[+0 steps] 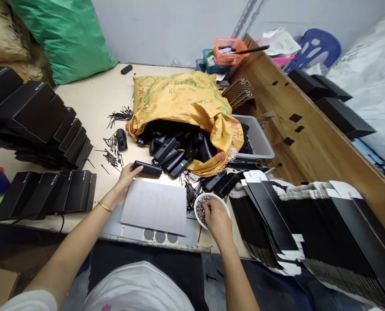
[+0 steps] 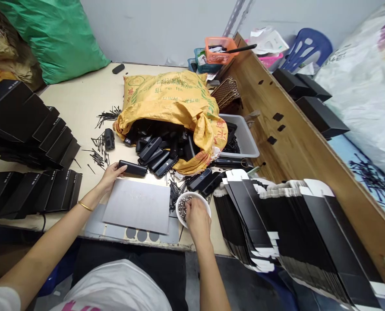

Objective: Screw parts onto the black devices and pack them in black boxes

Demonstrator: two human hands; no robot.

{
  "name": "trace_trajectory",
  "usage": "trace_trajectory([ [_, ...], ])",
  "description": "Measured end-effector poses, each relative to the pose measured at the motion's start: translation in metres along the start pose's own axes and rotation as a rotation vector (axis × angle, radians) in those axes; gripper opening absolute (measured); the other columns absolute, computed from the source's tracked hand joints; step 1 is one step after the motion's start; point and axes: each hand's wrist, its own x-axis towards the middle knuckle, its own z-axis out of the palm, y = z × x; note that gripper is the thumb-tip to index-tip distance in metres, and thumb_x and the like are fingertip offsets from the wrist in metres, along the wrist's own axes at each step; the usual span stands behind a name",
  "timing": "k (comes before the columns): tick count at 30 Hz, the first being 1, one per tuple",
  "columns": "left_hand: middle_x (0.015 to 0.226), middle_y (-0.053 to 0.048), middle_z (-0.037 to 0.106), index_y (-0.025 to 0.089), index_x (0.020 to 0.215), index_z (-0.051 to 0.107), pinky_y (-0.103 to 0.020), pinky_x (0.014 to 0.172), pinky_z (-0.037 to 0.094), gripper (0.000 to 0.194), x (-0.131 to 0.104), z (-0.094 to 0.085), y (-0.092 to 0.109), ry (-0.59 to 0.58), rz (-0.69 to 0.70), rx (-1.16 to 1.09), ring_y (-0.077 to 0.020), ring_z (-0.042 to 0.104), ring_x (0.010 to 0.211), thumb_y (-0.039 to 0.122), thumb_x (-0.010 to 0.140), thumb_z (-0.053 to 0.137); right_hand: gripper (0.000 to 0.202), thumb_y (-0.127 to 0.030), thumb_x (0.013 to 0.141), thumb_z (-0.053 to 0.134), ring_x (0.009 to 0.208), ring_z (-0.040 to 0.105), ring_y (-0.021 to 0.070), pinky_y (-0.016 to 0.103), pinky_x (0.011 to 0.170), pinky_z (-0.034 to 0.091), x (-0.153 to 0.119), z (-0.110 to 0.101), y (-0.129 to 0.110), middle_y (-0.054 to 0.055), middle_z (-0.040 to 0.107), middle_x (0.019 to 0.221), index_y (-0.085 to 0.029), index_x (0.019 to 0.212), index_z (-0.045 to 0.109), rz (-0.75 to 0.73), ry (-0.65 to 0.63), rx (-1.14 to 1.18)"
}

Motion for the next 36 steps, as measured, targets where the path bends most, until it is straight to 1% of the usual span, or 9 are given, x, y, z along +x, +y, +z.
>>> trace_trajectory([
  [10,0.093,-0.007,0.066,0.012,0.097,0.062,-0.023,0.061,0.045,0.058,0.001,0.002,-0.002,0.027,0.036,0.05,-0.0158,0.059,0.078,0.055,0.059,0.071,0.017,-0.029,0.089,0.041,0.081,0.055,0.02,0.028,0.06,0.036,-0.003,-0.001,-0.002,0.007,0.061,0.087,-0.02,0.082,0.054,-0.048,0.032,0.063],
  [13,0.088,-0.006,0.066,0.013,0.096,0.063,-0.022,0.057,0.043,0.056,0.002,0.002,-0.005,0.03,0.061,0.101,-0.0156,0.058,0.074,0.055,0.059,0.071,0.021,-0.035,0.088,0.042,0.088,0.052,0.0235,0.032,0.071,0.039,-0.005,-0.021,0.01,0.01,0.059,0.09,-0.018,0.091,0.055,-0.068,0.232,0.053],
  [16,0.084,-0.005,0.064,0.013,0.096,0.065,-0.022,0.056,0.042,0.054,0.004,0.002,-0.008,0.047,0.087,0.16,-0.0148,0.056,0.071,0.054,0.06,0.071,0.034,-0.037,0.086,0.046,0.097,0.047,0.0303,0.039,0.079,0.038,-0.004,-0.049,0.03,0.017,0.056,0.102,-0.012,0.108,0.053,0.049,0.445,-0.144],
  [18,0.08,-0.004,0.064,0.013,0.095,0.065,-0.023,0.056,0.042,0.053,0.004,0.001,-0.009,0.054,0.096,0.19,-0.0147,0.055,0.069,0.053,0.06,0.071,0.049,-0.034,0.081,0.053,0.099,0.045,0.0345,0.042,0.077,0.038,-0.003,-0.062,0.041,0.022,0.052,0.112,-0.009,0.122,0.046,0.143,0.409,-0.304],
  [21,0.08,-0.005,0.064,0.013,0.094,0.065,-0.023,0.056,0.043,0.054,0.005,0.0,-0.011,0.044,0.095,0.211,-0.0153,0.056,0.068,0.054,0.06,0.07,0.063,-0.024,0.075,0.056,0.099,0.046,0.0372,0.044,0.072,0.039,0.001,-0.067,0.047,0.026,0.047,0.119,-0.01,0.134,0.035,0.192,0.276,-0.473],
  [25,0.091,-0.008,0.064,0.013,0.105,0.061,-0.025,0.06,0.048,0.056,0.005,-0.002,-0.014,0.029,0.088,0.223,-0.0168,0.059,0.076,0.051,0.064,0.068,0.062,-0.016,0.079,0.047,0.094,0.049,0.0357,0.044,0.068,0.041,0.006,-0.066,0.04,0.026,0.051,0.11,-0.012,0.139,0.03,0.195,0.232,-0.499],
  [28,0.104,-0.01,0.058,0.015,0.113,0.057,-0.03,0.072,0.05,0.058,0.004,-0.002,-0.015,0.071,0.103,0.266,-0.0178,0.059,0.084,0.045,0.065,0.07,0.057,-0.013,0.081,0.043,0.094,0.05,0.0356,0.043,0.066,0.042,0.009,-0.068,0.036,0.026,0.051,0.11,-0.013,0.137,0.033,0.195,0.198,-0.515],
  [32,0.117,-0.013,0.044,0.015,0.121,0.053,-0.038,0.093,0.044,0.063,0.001,-0.002,-0.015,0.118,0.162,0.437,-0.022,0.054,0.099,0.037,0.066,0.072,0.056,-0.013,0.082,0.042,0.093,0.051,0.0352,0.043,0.066,0.043,0.01,-0.072,0.038,0.026,0.054,0.104,-0.009,0.137,0.033,0.208,0.206,-0.52],
  [36,0.117,-0.015,0.039,0.014,0.126,0.048,-0.043,0.1,0.038,0.062,-0.003,-0.002,-0.015,0.099,0.243,0.615,-0.0275,0.044,0.115,0.037,0.071,0.067,0.056,-0.015,0.082,0.044,0.092,0.053,0.0357,0.044,0.065,0.044,0.011,-0.074,0.037,0.026,0.056,0.101,-0.01,0.136,0.034,0.221,0.204,-0.522],
])
